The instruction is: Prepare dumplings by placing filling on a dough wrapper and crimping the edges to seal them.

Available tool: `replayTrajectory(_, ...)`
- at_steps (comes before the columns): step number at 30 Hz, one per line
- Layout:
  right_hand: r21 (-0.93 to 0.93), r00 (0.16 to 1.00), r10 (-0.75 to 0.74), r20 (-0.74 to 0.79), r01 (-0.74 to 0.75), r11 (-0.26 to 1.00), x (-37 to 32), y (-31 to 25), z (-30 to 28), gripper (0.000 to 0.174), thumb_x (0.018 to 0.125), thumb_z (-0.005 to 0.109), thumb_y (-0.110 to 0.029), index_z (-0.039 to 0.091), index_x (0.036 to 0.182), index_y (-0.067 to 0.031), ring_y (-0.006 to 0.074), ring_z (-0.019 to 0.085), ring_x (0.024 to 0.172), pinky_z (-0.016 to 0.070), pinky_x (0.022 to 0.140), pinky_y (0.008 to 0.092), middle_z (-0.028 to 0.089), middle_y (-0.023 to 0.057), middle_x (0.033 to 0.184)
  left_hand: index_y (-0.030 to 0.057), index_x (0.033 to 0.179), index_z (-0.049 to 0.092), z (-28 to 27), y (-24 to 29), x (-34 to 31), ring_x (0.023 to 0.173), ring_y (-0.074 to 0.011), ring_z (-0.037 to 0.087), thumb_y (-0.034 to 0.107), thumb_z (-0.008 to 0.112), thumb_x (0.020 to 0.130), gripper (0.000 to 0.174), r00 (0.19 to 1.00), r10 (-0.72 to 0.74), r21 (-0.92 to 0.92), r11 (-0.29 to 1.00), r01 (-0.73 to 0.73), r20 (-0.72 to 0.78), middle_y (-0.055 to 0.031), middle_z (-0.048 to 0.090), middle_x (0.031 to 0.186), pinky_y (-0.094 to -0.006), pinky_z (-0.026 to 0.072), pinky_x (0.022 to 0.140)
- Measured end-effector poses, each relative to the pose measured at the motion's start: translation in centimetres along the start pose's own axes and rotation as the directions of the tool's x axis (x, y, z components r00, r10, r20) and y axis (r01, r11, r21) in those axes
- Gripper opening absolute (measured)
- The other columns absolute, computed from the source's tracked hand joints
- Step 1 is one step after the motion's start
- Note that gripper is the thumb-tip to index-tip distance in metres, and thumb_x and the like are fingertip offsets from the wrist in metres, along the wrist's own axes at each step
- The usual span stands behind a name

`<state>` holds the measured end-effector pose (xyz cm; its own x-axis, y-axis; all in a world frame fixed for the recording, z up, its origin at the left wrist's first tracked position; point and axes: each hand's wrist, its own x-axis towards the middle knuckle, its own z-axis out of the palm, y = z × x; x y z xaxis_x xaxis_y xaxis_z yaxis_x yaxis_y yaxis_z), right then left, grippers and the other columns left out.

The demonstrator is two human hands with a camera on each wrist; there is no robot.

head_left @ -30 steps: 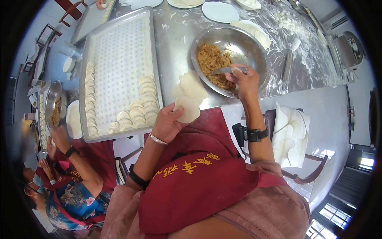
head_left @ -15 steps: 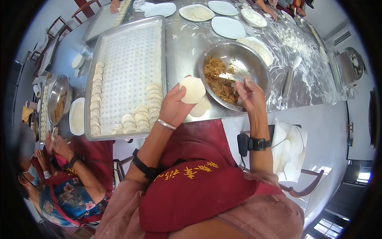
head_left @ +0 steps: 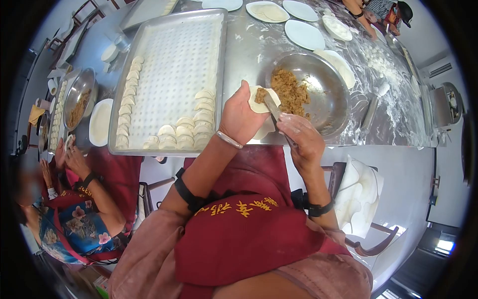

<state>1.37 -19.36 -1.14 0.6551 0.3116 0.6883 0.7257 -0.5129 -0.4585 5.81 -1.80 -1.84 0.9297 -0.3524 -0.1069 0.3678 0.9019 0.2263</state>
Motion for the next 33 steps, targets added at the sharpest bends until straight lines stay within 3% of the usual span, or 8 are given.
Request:
replayTrajectory(3,0.061,0.999,0.049,0.018,-0.050,0.997,0.2,0.0,-1.3,0.029,0.077,0.068,0.004,0.069,0.103,-0.0084,0.0274,0.069,0.096,0.0542,0.084,0.0373,0.071,0.0094,0.103,-0.0035,0.138,0.035,0.0,0.3,-0.7,0.133,-0.0337,0.040,0.037,0.028,0.106,0.052,0.999,0.015,0.011,1.000,-0.014,-0.042,-0.0198,0.046,0.139,-0.0474,0.0276,0.114)
replayTrajectory(5,0.198,0.942,0.336,-0.009,-0.327,0.924,0.2,-0.6,-2.3,0.022,0.083,0.066,0.003,0.068,0.104,-0.0030,0.0266,0.070,0.093,0.0553,0.083,0.0360,0.071,0.0117,0.102,-0.0044,0.138,0.033,-0.5,0.5,-1.0,0.133,-0.0343,0.040,0.037,0.027,0.106,0.052,1.000,0.011,0.009,1.000,-0.010,-0.025,-0.0203,0.045,0.139,-0.0479,0.0272,0.115)
replayTrajectory(7,0.409,0.818,0.575,-0.020,-0.518,0.751,0.6,-1.2,-2.8,0.018,0.088,0.063,0.000,0.066,0.105,0.0029,0.0267,0.071,0.089,0.0567,0.081,0.0348,0.071,0.0144,0.100,-0.0049,0.139,0.032,-1.3,0.5,-1.1,0.134,-0.0348,0.039,0.036,0.026,0.106,0.052,1.000,-0.014,-0.016,1.000,0.014,0.014,-0.0210,0.044,0.140,-0.0485,0.0268,0.115)
replayTrajectory(10,0.735,0.620,0.785,0.013,-0.538,0.413,1.4,-1.2,-2.0,0.022,0.092,0.059,-0.003,0.059,0.107,0.0128,0.0313,0.071,0.079,0.0606,0.072,0.0326,0.067,0.0201,0.094,-0.0061,0.139,0.031,-0.9,0.0,-2.0,0.134,-0.0348,0.039,0.035,0.025,0.106,0.052,0.999,0.020,0.257,0.966,-0.032,0.048,-0.0219,0.043,0.140,-0.0484,0.0266,0.115)
replayTrajectory(13,0.789,0.508,0.851,0.135,-0.574,0.218,0.7,0.5,-0.8,0.022,0.091,0.060,-0.003,0.059,0.108,0.0116,0.0302,0.071,0.078,0.0610,0.066,0.0319,0.066,0.0193,0.095,-0.0068,0.131,0.040,0.2,-0.1,-2.8,0.128,-0.0319,0.044,0.036,0.023,0.107,0.052,0.998,-0.033,0.039,0.999,0.035,-0.047,-0.0192,0.049,0.132,-0.0468,0.0315,0.112)
replayTrajectory(25,0.799,0.485,0.865,0.126,-0.566,0.201,0.2,1.4,-1.6,0.021,0.090,0.058,-0.002,0.058,0.106,0.0108,0.0302,0.071,0.076,0.0610,0.062,0.0303,0.065,0.0172,0.090,-0.0071,0.135,0.036,-2.0,0.5,-3.4,0.134,-0.0348,0.038,0.034,0.024,0.106,0.052,0.998,-0.044,0.049,0.998,0.047,-0.053,-0.0233,0.042,0.140,-0.0480,0.0264,0.115)
replayTrajectory(31,0.846,0.445,0.879,0.169,-0.524,0.103,-0.8,2.0,0.4,0.021,0.090,0.058,-0.002,0.056,0.107,0.0102,0.0314,0.071,0.076,0.0616,0.063,0.0317,0.065,0.0172,0.091,-0.0062,0.135,0.037,-1.3,-0.4,-3.7,0.134,-0.0339,0.038,0.034,0.024,0.107,0.051,0.995,-0.040,0.092,0.995,0.048,-0.094,-0.0222,0.043,0.139,-0.0469,0.0268,0.115)
replayTrajectory(33,0.826,0.457,0.881,0.125,-0.540,0.163,-0.7,1.8,-0.1,0.021,0.090,0.059,-0.003,0.057,0.107,0.0097,0.0308,0.071,0.077,0.0616,0.063,0.0317,0.066,0.0163,0.090,-0.0059,0.135,0.037,-1.8,-0.2,-3.8,0.135,-0.0332,0.038,0.034,0.024,0.107,0.051,0.998,-0.003,0.315,0.949,0.025,-0.069,-0.0221,0.043,0.140,-0.0462,0.0269,0.116)
